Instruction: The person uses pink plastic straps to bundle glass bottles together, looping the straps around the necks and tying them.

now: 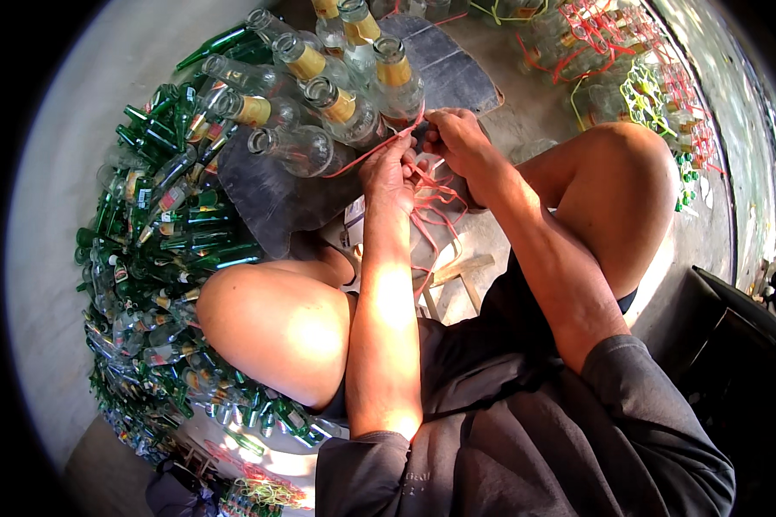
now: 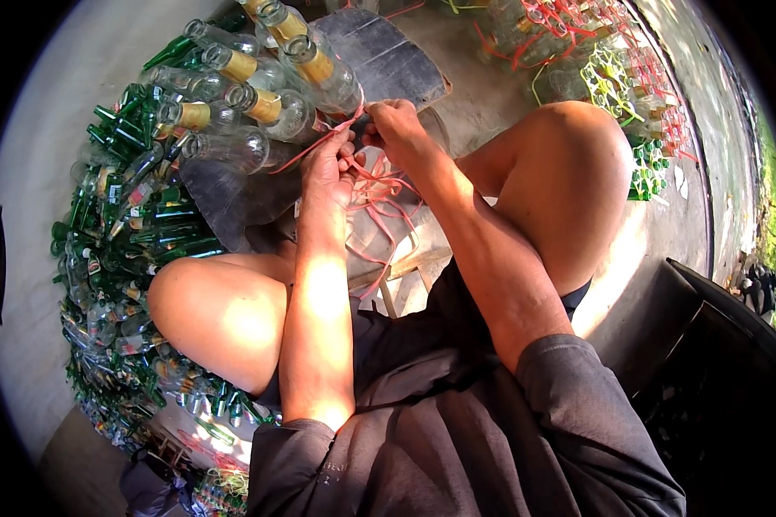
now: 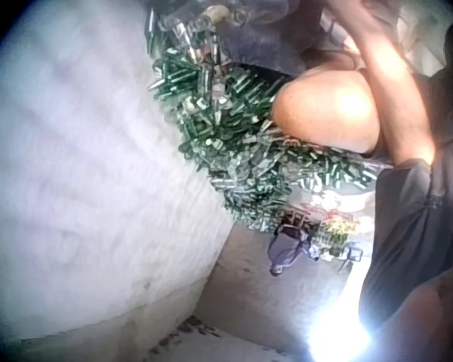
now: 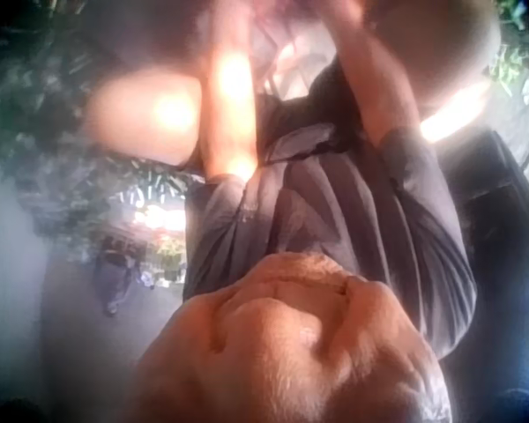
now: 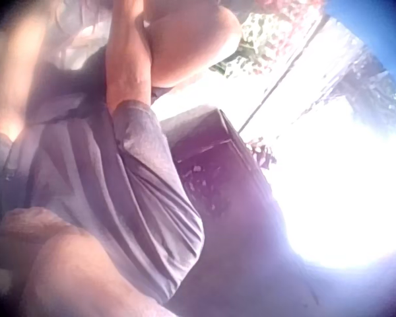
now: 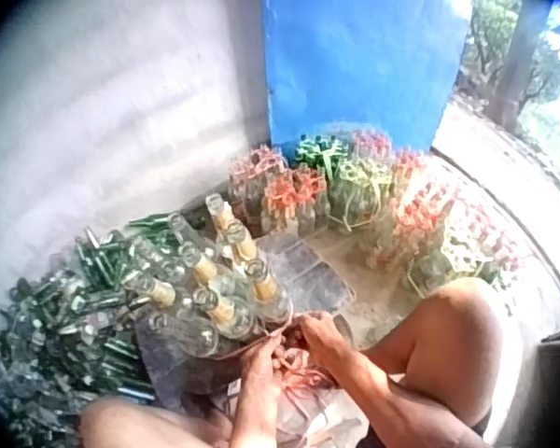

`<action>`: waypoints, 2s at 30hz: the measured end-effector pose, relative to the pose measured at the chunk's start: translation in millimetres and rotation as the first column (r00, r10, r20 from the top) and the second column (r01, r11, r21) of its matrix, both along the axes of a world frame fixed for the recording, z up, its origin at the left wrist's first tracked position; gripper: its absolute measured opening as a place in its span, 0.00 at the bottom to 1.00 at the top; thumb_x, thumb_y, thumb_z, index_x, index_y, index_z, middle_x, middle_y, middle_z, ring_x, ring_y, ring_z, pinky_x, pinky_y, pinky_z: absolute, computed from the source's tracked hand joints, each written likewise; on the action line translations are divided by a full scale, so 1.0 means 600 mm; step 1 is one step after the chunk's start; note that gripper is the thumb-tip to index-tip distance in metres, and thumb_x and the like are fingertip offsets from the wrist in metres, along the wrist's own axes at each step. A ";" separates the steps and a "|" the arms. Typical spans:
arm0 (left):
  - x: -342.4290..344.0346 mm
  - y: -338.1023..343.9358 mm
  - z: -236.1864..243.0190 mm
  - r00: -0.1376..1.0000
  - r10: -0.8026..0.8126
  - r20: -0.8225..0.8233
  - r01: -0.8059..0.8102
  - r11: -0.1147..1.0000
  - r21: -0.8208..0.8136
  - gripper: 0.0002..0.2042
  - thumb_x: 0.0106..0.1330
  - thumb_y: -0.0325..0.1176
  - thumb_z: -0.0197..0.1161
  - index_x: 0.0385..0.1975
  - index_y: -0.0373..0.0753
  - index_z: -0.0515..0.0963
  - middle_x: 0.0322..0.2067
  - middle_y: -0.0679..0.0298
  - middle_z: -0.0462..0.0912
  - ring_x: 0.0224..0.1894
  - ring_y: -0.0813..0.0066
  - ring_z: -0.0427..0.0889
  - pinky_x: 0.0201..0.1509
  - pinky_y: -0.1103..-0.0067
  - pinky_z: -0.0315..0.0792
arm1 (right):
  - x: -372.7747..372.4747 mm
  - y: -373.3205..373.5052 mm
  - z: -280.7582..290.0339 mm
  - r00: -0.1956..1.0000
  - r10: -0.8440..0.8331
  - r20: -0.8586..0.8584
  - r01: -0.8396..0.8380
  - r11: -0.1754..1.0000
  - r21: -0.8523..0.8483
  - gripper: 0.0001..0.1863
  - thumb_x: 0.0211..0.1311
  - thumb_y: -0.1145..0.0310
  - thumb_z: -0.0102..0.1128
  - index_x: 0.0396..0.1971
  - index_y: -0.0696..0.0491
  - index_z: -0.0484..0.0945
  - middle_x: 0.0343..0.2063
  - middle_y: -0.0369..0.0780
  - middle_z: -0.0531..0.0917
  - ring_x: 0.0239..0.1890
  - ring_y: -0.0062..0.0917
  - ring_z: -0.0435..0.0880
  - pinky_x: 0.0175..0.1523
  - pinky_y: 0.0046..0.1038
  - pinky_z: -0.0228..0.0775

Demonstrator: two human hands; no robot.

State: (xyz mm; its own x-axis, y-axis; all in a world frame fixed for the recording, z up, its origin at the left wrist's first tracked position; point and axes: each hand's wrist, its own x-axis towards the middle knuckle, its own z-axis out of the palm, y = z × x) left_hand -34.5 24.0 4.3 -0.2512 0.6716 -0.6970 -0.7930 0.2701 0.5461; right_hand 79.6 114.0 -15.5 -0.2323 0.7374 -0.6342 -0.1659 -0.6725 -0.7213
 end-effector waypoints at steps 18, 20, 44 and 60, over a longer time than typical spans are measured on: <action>-0.022 -0.061 0.046 0.519 -0.235 -0.822 0.351 0.935 -0.046 0.14 0.74 0.34 0.64 0.50 0.30 0.82 0.35 0.59 0.88 0.28 0.77 0.85 0.31 0.80 0.77 | 0.092 -0.064 0.159 0.656 0.233 0.718 -0.716 0.495 0.493 0.27 0.68 0.48 0.64 0.35 0.63 0.84 0.26 0.49 0.86 0.31 0.38 0.87 0.38 0.41 0.77; -0.024 -0.061 0.063 0.334 -0.038 -0.942 0.267 0.962 0.055 0.16 0.70 0.32 0.66 0.53 0.29 0.80 0.35 0.59 0.86 0.27 0.76 0.84 0.32 0.78 0.78 | 0.125 -0.077 0.253 0.642 0.267 0.719 -0.719 0.534 0.445 0.20 0.66 0.56 0.67 0.43 0.60 0.84 0.36 0.50 0.88 0.41 0.39 0.89 0.46 0.40 0.78; -0.108 0.005 0.228 0.154 -0.025 -0.988 0.430 0.902 0.044 0.12 0.72 0.35 0.66 0.42 0.30 0.78 0.29 0.56 0.88 0.27 0.66 0.91 0.33 0.72 0.82 | 0.268 -0.078 0.382 0.717 -0.287 0.635 -0.520 0.386 0.762 0.07 0.73 0.69 0.67 0.42 0.56 0.88 0.32 0.33 0.89 0.40 0.13 0.86 0.50 0.19 0.76; -0.107 0.001 0.248 -0.054 -0.086 -0.995 0.430 0.897 -0.101 0.15 0.76 0.42 0.63 0.44 0.33 0.79 0.25 0.59 0.90 0.28 0.72 0.89 0.36 0.75 0.80 | 0.313 -0.055 0.365 0.706 -0.438 0.556 -0.362 0.452 0.815 0.09 0.73 0.68 0.68 0.39 0.58 0.90 0.32 0.35 0.91 0.38 0.15 0.87 0.50 0.19 0.78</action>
